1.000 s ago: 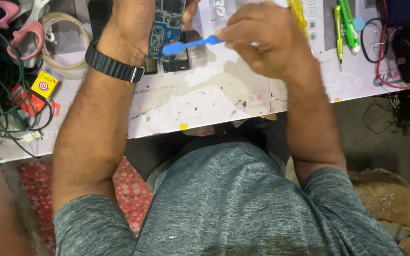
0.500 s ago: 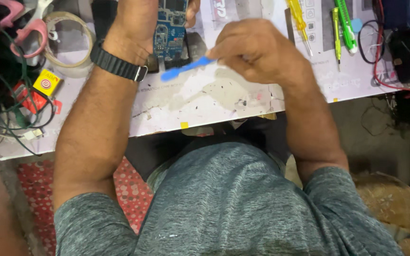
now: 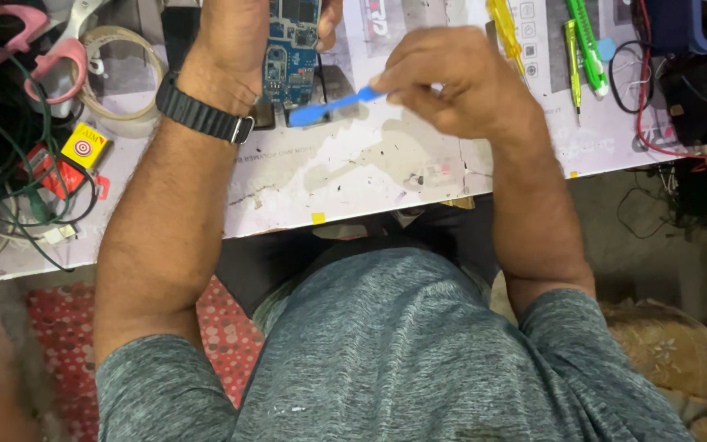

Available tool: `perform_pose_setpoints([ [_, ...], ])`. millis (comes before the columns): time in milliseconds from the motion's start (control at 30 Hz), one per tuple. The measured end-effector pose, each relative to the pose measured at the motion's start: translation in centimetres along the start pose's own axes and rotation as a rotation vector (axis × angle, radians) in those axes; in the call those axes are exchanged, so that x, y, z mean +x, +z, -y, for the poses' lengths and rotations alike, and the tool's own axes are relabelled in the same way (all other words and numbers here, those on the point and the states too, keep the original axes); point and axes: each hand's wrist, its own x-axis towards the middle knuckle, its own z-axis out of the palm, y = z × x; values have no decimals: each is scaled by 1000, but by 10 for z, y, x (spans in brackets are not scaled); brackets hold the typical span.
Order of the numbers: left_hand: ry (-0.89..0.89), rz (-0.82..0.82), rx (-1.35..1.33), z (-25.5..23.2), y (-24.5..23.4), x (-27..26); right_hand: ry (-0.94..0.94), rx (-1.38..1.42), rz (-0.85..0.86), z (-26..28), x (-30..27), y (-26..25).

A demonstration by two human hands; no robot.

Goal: The person scrubs a disassembled mobile phone motherboard and a black plastic phone housing with a blue toothbrush. The person holds the components in one hand and scrubs them with the other, focusing on the circuit board and the interior of the housing.

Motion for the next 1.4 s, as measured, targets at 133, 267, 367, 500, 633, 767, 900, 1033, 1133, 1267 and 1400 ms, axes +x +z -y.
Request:
perform_pose_setpoints([
  [133,67,86,53,-1,-1,-2,13,-86,-91,-1,-2,-1],
  [267,87,134,-42,1,-2,0,-45,-144,-113,-3,-2,-7],
  [367,58,110,-113,3,-5,2,-78,-160,-111,-4,-1,-6],
  [500,20,80,-164,7,-5,5,-92,-280,-189,-5,3,-2],
  [633,0,41,-142,4,1,7,-98,-360,-271,-7,4,-1],
  [767,31,23,-139,-2,5,4,-40,-262,-333,-7,7,-1],
  [900,12,-63,-200,-3,8,10,-42,-328,-430,-2,3,-4],
  [1033,5,-113,-260,-14,16,7,-46,-221,-359,1,2,0],
  [1133,41,-176,-270,-16,19,8,117,-209,-503,-4,1,0],
  [1267,232,-207,-152,-12,28,12,331,427,-485,1,12,21],
  [1400,260,-200,-131,-6,43,10,430,599,-395,18,17,44],
])
